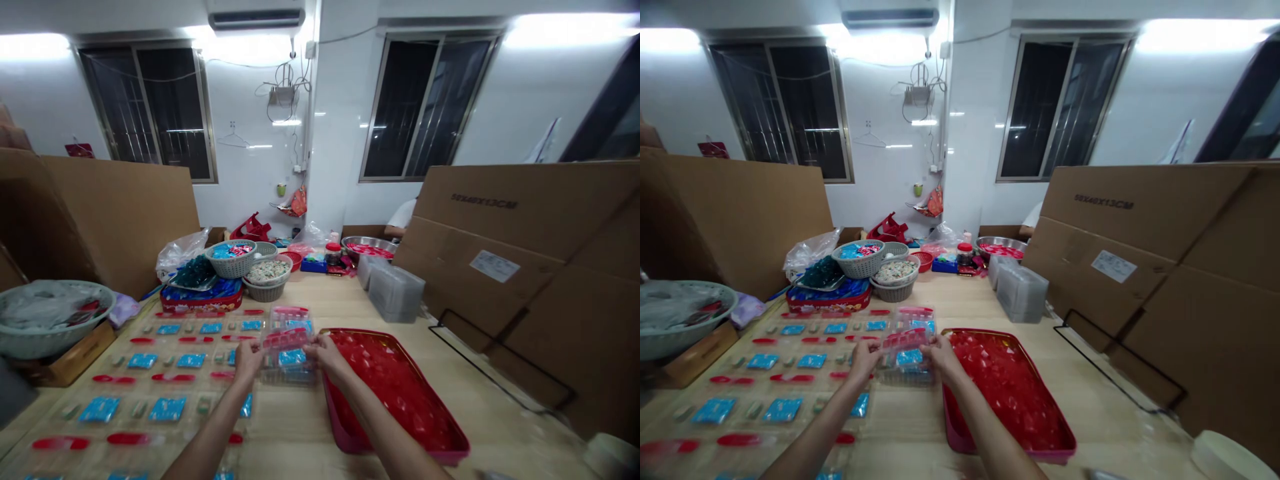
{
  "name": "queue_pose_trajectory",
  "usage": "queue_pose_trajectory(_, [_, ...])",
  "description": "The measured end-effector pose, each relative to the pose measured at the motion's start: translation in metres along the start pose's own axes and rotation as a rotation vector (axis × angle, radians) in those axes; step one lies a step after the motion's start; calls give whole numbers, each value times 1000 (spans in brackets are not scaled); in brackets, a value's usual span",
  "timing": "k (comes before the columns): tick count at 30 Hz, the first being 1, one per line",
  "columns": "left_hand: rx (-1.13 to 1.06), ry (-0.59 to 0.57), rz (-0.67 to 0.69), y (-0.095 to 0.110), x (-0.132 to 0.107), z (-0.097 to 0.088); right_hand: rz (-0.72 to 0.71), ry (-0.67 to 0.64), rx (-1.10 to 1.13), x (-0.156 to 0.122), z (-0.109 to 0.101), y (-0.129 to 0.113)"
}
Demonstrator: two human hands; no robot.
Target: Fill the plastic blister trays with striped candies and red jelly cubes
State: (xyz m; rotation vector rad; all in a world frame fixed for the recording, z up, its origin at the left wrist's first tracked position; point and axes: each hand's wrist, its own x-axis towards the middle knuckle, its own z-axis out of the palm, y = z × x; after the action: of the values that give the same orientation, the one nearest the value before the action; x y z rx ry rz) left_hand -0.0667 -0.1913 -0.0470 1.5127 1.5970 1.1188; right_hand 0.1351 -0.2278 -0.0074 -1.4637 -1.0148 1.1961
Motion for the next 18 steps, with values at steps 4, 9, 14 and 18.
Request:
queue_pose_trajectory(4, [-101, 12, -10, 10, 1, -7, 8, -24, 167, -4, 0, -2])
queue_pose_trajectory(9, [-237, 89, 24, 49, -23, -24, -4, 18, 272, 21, -37, -20])
queue_pose_trajectory(14, [118, -193, 414, 35, -102, -1, -39, 204, 232, 82, -98, -53])
queue_pose_trajectory(18, [430, -479, 699, 1, -159, 29, 10, 350, 63, 124, -123, -54])
